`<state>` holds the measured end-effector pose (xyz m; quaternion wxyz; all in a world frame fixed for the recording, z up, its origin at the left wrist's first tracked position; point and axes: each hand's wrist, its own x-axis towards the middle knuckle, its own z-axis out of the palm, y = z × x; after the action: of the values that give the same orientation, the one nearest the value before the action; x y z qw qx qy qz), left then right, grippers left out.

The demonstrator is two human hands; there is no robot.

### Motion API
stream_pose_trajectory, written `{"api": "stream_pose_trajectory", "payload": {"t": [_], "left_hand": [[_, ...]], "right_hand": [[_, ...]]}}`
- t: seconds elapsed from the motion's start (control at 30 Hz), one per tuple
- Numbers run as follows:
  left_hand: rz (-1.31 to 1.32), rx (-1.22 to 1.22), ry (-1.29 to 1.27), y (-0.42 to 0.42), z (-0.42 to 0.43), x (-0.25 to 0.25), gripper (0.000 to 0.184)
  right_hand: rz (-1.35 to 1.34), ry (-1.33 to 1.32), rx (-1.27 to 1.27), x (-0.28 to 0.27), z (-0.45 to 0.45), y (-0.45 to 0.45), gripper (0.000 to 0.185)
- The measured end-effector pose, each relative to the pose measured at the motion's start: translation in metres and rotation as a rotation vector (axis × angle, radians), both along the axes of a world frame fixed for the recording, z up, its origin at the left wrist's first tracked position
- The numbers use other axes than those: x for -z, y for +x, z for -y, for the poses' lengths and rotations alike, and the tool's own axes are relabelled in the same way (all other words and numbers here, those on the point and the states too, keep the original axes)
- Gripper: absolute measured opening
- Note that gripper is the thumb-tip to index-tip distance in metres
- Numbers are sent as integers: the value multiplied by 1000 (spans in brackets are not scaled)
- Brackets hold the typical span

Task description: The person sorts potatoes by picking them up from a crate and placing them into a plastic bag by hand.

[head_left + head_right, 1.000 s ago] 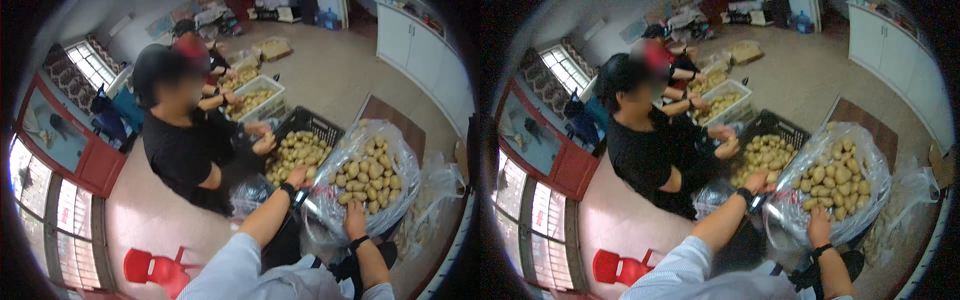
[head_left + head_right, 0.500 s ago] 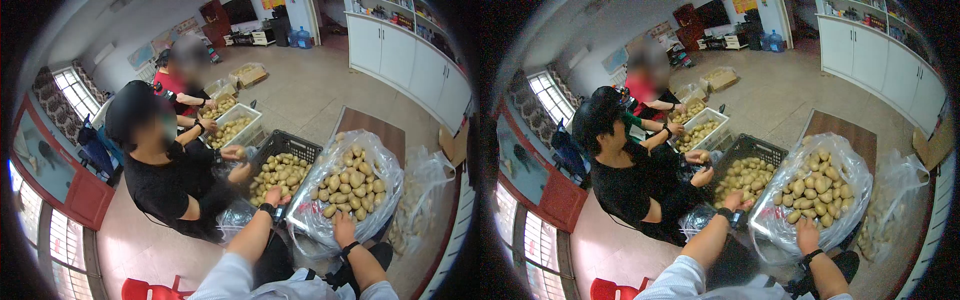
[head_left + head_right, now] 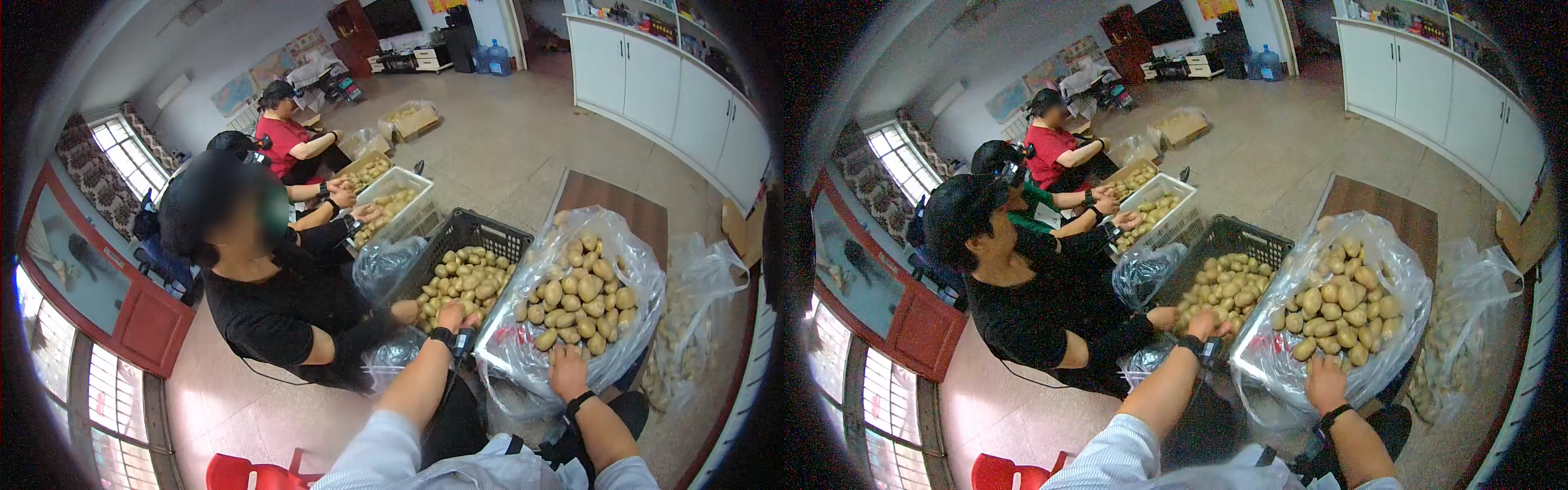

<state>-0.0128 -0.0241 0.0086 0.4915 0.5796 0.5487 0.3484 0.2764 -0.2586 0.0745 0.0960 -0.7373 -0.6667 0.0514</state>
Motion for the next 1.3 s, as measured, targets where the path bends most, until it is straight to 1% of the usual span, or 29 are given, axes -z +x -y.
{"api": "stream_pose_trajectory", "payload": {"t": [0.1, 0.13, 0.33, 0.43, 0.57, 0.63, 0.77, 0.83, 0.87, 0.93, 0.97, 1.03, 1.07, 1.1, 1.13, 1.17, 1.23, 1.27, 1.3], "left_hand": [[40, -23, -43, 0, 1, -1, 29], [53, -31, -58, 1, 1, -2, 29], [131, -76, -139, 2, 3, -6, 30], [160, -92, -166, 2, 2, -8, 30], [210, -125, -197, 3, 2, -10, 31], [242, -148, -221, 5, 2, -11, 31], [336, -216, -280, 6, 0, -15, 32], [379, -250, -318, 7, 3, -18, 32], [401, -265, -337, 8, 4, -19, 32], [440, -291, -369, 11, 6, -25, 33], [461, -304, -388, 14, 9, -28, 33], [494, -318, -423, 23, 13, -37, 34], [500, -313, -439, 28, 17, -42, 34], [505, -303, -451, 35, 19, -46, 34], [499, -279, -456, 42, 22, -50, 34], [483, -245, -456, 48, 25, -54, 35], [454, -124, -454, 58, 32, -61, 35], [425, -4, -450, 62, 35, -64, 36], [394, 115, -445, 67, 40, -69, 37]], "right_hand": [[12, -8, 0, 6, -1, 2, 49], [-1, -12, 9, 4, -1, 1, 45], [-9, 38, -2, 11, -3, 3, 40], [29, 40, -35, 15, -3, 6, 39], [19, 32, -19, 28, -5, 10, 40], [-44, -22, -17, 28, -5, 11, 42], [-102, 45, -20, 35, -5, 14, 39], [-233, 89, 19, 34, -2, 13, 34], [-234, 82, 17, 34, 1, 14, 34], [-397, 146, 51, 23, -2, 12, 30], [-399, 148, 47, 24, -4, 11, 30], [-526, 104, 153, 27, -8, 13, 32], [-525, 104, 153, 28, -10, 12, 32], [-583, 161, 153, 27, -14, 12, 34], [-639, 216, 154, 27, -17, 11, 37], [-637, 215, 156, 27, -20, 11, 37], [-899, 119, 260, 24, -30, 7, 40], [-900, 118, 262, 24, -36, 5, 40], [-981, 116, 229, 26, -41, 3, 40]]}}
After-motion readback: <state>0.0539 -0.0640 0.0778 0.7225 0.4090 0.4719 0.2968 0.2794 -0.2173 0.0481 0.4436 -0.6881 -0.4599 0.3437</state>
